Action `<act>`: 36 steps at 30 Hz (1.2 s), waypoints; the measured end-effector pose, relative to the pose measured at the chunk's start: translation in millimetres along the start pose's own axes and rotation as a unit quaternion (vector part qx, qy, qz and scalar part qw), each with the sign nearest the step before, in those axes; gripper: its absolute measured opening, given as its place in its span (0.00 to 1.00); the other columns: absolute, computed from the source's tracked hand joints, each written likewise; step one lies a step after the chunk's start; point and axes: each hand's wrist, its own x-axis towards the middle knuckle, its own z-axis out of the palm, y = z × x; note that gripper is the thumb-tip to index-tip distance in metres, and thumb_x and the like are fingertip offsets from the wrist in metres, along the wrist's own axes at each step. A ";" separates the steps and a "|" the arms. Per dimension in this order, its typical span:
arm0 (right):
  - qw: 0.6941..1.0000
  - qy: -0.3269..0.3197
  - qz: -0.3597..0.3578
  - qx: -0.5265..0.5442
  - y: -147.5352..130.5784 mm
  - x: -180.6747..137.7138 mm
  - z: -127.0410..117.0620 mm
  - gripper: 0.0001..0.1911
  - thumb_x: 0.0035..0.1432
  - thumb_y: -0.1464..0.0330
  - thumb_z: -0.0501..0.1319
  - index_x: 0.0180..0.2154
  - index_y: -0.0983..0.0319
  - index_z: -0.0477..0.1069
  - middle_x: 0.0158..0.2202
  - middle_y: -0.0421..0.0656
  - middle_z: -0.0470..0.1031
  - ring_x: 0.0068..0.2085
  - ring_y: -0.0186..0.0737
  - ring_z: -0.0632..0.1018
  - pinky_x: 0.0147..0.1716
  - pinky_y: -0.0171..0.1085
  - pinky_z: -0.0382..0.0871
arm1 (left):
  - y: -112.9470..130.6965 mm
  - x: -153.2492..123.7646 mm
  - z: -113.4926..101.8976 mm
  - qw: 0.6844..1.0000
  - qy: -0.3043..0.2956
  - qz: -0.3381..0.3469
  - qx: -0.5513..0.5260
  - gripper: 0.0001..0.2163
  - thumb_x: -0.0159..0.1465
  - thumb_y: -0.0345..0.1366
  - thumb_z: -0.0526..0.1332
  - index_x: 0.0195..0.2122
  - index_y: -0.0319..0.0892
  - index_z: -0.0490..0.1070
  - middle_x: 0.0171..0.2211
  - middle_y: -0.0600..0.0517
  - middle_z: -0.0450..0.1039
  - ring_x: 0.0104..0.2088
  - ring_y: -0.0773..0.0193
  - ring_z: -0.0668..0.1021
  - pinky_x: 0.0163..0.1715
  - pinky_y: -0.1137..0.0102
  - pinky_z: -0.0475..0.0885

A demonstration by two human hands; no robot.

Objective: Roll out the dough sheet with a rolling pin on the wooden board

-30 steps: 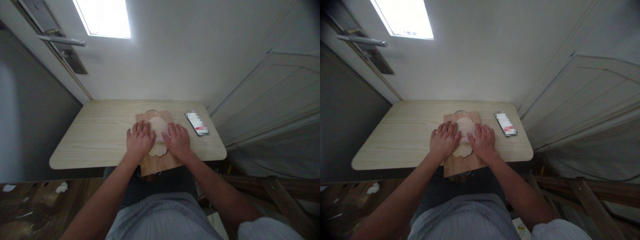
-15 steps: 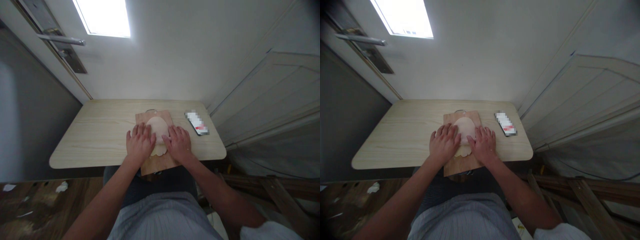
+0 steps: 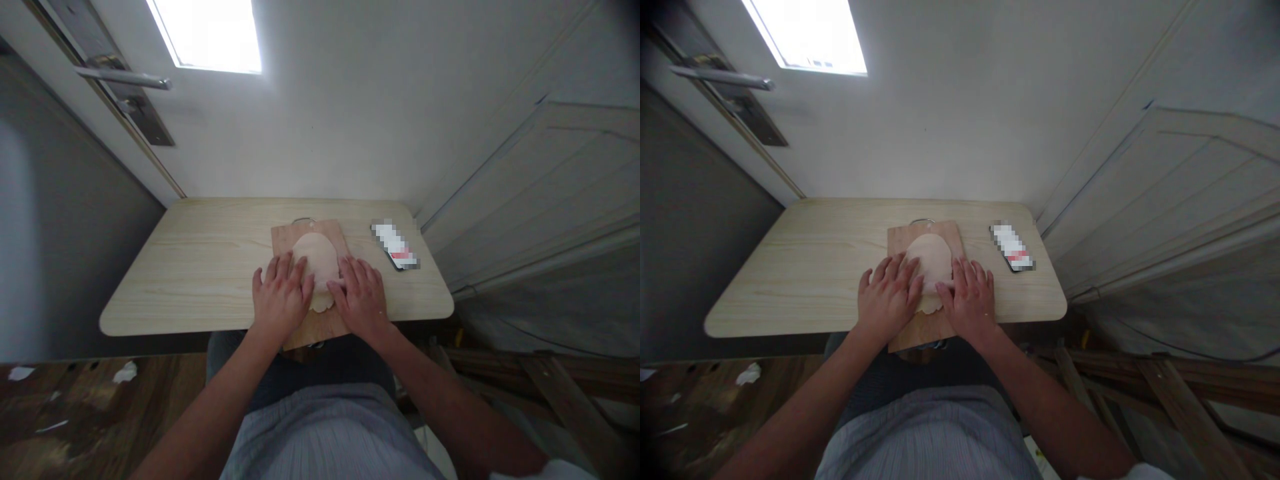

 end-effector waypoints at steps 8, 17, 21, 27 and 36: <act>1.000 0.002 0.000 0.002 -2.4 -13.1 -3.8 0.33 0.72 0.53 0.48 0.67 0.67 0.59 0.67 0.54 0.64 0.65 0.56 0.63 0.64 0.55 0.53 | 0.6 -10.2 -0.8 1.000 -0.007 0.005 -0.005 0.23 0.73 0.48 0.45 0.65 0.52 0.65 0.70 0.49 0.60 0.67 0.48 0.64 0.63 0.45 0.58; 1.000 0.007 -0.015 -0.001 -1.9 -34.3 -5.6 0.34 0.71 0.52 0.49 0.70 0.65 0.54 0.68 0.54 0.63 0.67 0.57 0.62 0.64 0.57 0.54 | 0.7 -28.1 3.2 1.000 -0.010 0.010 -0.017 0.23 0.73 0.47 0.46 0.67 0.54 0.62 0.69 0.51 0.61 0.68 0.52 0.63 0.65 0.48 0.54; 1.000 0.002 -0.017 -0.001 -2.4 -40.6 -7.0 0.35 0.71 0.52 0.49 0.70 0.65 0.53 0.68 0.54 0.62 0.67 0.57 0.61 0.64 0.58 0.54 | 0.9 -35.5 4.6 0.999 -0.010 0.012 -0.028 0.23 0.74 0.47 0.45 0.68 0.54 0.59 0.69 0.51 0.62 0.69 0.52 0.63 0.66 0.48 0.53; 1.000 -0.006 -0.025 -0.004 -1.2 -50.0 -7.8 0.36 0.71 0.50 0.48 0.70 0.65 0.53 0.70 0.53 0.58 0.69 0.58 0.59 0.66 0.58 0.51 | 2.2 -45.3 3.5 0.999 -0.013 0.018 -0.028 0.23 0.74 0.46 0.45 0.69 0.54 0.59 0.69 0.52 0.61 0.70 0.52 0.61 0.66 0.49 0.51; 0.999 -0.007 -0.030 -0.014 -2.5 -59.7 -11.5 0.37 0.70 0.50 0.49 0.71 0.65 0.52 0.71 0.53 0.57 0.70 0.57 0.58 0.66 0.59 0.51 | 3.1 -59.0 2.7 0.999 -0.008 0.024 -0.027 0.24 0.74 0.47 0.48 0.70 0.54 0.57 0.70 0.51 0.59 0.70 0.53 0.60 0.68 0.48 0.47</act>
